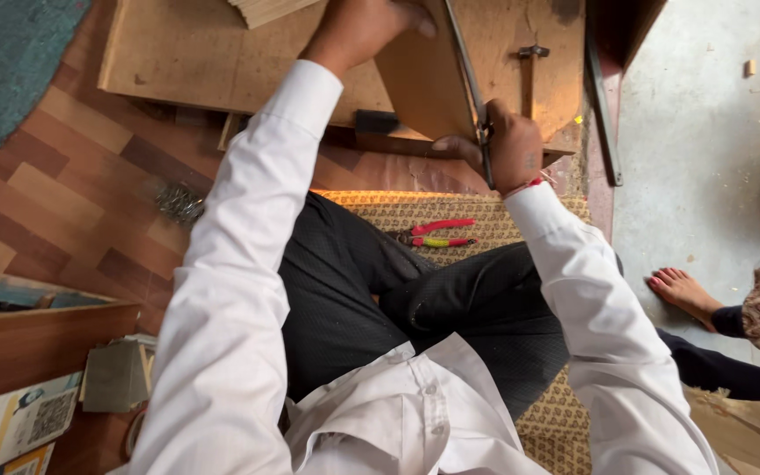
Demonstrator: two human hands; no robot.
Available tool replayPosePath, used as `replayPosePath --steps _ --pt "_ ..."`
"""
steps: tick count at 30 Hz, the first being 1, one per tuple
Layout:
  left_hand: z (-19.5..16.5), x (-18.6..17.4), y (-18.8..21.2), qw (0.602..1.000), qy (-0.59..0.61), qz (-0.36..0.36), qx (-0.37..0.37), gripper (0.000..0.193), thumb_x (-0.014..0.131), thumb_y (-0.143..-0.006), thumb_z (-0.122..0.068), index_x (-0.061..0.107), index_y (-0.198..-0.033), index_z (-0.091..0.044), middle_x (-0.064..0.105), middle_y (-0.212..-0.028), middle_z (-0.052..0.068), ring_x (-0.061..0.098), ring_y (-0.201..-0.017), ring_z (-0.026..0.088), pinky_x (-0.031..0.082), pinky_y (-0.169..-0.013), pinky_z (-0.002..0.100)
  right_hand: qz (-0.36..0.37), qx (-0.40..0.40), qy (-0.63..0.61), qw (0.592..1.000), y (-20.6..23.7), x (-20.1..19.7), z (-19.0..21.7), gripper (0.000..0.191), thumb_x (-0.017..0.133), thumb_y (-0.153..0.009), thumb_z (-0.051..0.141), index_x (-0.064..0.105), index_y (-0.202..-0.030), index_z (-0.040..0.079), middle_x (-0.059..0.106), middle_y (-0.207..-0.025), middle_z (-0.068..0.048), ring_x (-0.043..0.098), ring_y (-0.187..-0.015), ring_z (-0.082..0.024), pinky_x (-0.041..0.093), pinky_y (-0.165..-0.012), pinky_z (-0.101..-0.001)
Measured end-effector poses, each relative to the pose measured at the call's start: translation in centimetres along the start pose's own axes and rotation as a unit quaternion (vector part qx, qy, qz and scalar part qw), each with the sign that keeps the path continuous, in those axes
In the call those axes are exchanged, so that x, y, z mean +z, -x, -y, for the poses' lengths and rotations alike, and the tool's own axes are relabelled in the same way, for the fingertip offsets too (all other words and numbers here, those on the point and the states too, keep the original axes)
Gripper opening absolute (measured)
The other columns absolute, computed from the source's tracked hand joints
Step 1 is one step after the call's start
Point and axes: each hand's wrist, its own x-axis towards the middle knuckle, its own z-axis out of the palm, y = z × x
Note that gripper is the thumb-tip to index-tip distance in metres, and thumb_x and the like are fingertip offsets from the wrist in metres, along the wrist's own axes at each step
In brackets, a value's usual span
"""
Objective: The person sits on the floor and assembles book covers by trimming excess cardboard with shears, inserting staples into the spine, and hammering them flat. The person handles cardboard sheets, shears, a hammer, and staples, stacking finished covers on the workbench.
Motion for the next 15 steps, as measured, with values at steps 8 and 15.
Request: replayPosePath --steps 8,15 --pt "-1.1 2.3 -0.4 0.999 0.000 -0.043 0.023 0.060 0.097 -0.063 -0.019 0.066 -0.111 0.001 0.073 -0.103 0.017 0.069 -0.098 0.034 0.057 -0.082 0.042 -0.137 -0.126 0.063 0.981 -3.4 -3.2 1.8 0.077 0.088 -0.073 0.070 0.062 -0.094 0.001 0.066 -0.075 -0.012 0.068 -0.064 -0.029 0.054 -0.058 -0.0384" --pt "-1.3 2.4 -0.5 0.996 -0.044 -0.049 0.057 0.097 0.104 -0.067 -0.023 0.046 -0.142 -0.006 0.060 -0.135 0.018 0.058 -0.126 0.039 0.053 -0.104 0.044 -0.004 0.021 -0.092 0.996 -2.0 -3.8 1.5 0.069 0.094 -0.073 0.061 0.062 -0.096 0.004 0.062 -0.068 -0.010 0.061 -0.061 -0.020 0.051 -0.060 -0.0338"
